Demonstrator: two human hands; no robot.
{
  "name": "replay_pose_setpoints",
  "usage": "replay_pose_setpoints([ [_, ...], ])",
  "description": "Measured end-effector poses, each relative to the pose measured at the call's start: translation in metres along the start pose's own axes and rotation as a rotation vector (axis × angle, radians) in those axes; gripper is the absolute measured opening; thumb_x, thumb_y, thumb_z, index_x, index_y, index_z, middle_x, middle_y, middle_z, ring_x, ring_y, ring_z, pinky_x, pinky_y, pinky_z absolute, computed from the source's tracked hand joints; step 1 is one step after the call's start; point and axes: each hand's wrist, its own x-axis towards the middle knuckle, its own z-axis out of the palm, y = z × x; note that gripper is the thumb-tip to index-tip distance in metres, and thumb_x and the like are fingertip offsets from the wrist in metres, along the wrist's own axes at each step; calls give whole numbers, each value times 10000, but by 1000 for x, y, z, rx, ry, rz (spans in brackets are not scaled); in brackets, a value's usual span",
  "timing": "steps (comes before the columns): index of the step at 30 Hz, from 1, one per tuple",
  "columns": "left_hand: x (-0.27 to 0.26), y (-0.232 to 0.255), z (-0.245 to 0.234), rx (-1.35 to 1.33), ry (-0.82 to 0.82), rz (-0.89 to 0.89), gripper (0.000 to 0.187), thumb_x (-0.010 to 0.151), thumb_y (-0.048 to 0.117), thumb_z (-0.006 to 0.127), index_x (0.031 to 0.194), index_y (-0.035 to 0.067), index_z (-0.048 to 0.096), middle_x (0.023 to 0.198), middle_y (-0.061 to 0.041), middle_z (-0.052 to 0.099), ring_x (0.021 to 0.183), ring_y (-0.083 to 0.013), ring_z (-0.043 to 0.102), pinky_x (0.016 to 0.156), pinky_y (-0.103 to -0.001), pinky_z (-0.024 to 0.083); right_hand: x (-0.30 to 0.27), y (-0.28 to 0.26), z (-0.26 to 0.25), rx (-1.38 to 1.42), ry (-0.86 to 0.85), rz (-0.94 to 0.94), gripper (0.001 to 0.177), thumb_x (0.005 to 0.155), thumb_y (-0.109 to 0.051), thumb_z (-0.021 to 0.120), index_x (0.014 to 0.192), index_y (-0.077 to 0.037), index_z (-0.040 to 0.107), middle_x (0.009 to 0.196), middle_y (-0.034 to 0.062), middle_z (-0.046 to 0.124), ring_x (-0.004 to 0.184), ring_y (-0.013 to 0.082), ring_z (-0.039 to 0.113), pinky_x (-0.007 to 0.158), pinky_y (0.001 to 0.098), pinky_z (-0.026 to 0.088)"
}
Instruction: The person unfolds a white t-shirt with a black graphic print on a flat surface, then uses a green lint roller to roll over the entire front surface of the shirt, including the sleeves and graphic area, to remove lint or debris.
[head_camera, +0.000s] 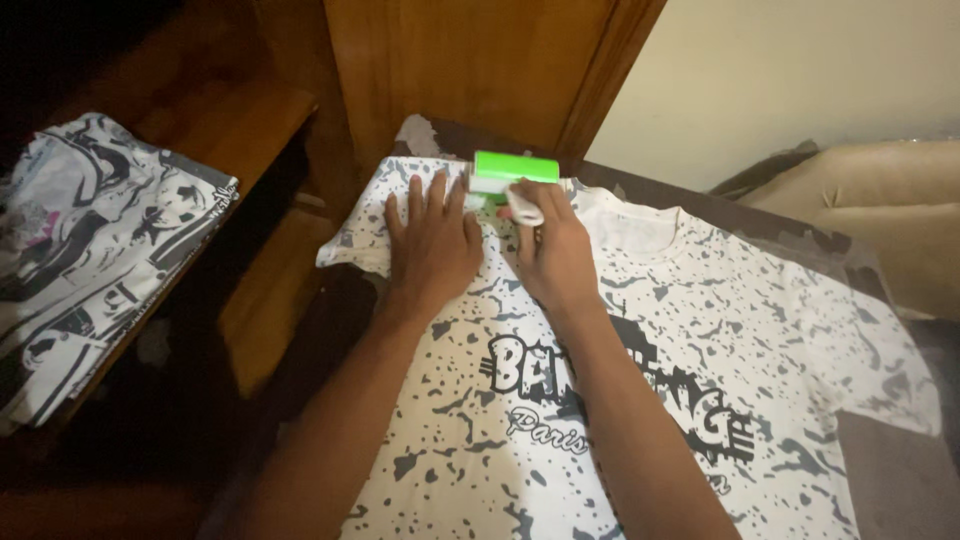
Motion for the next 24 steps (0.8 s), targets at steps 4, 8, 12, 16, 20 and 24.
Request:
replay_pose_setpoints([
  [4, 7, -1, 0, 12, -38, -18, 651, 1020, 345, 397, 1542, -35, 318, 1638, -177, 272, 1523, -388, 173, 1200, -629, 68, 7, 5, -1, -116, 30, -123, 334, 911, 10, 564, 1221, -78, 654, 1243, 139, 690, 1025, 387, 693, 855, 435, 559],
  [8, 5, -1, 1, 43, -89, -30, 644, 1018, 344, 373, 1541, -24, 297, 1644, -175, 234, 1525, -385, 145, 1196, -621, 53, -2, 9, 0, -128, -31, 118, 203, 1034, -61, 595, 1193, -152, 681, 1200, 37, 721, 957, 287, 745, 832, 401, 585],
  [12, 5, 2, 0, 21, -82, -20, 628, 1032, 339, 368, 1538, -26, 299, 1640, -185, 234, 1521, -394, 139, 1188, -628, 55, 0, 15, 1, -162, -52, 22, 393, 887, -8, 608, 1254, -138, 660, 1312, 55, 676, 888, 286, 742, 796, 401, 593],
  [16, 3, 2, -3, 27, -68, -17, 628, 1027, 335, 399, 1528, -37, 331, 1641, -191, 265, 1528, -399, 163, 1200, -629, 82, 5, 20, 3, -123, -22, -152, 627, 706, 20, 601, 1327, -69, 608, 1392, 146, 603, 946, 361, 701, 796, 426, 582],
  [20, 2, 1, -3, 32, -59, 17, 627, 1019, 330, 410, 1520, -42, 343, 1627, -200, 276, 1522, -405, 164, 1192, -633, 84, -1, 16, 1, -122, -41, 48, 338, 948, -11, 608, 1262, -132, 635, 1314, 72, 667, 916, 349, 697, 812, 453, 562],
  [24, 3, 0, -1, 40, -69, 7, 631, 1020, 334, 405, 1521, -42, 337, 1635, -199, 271, 1531, -404, 158, 1197, -630, 80, -3, 9, -2, -118, 13, 38, 230, 1014, -23, 586, 1207, -140, 633, 1230, 63, 684, 984, 342, 705, 831, 443, 566],
])
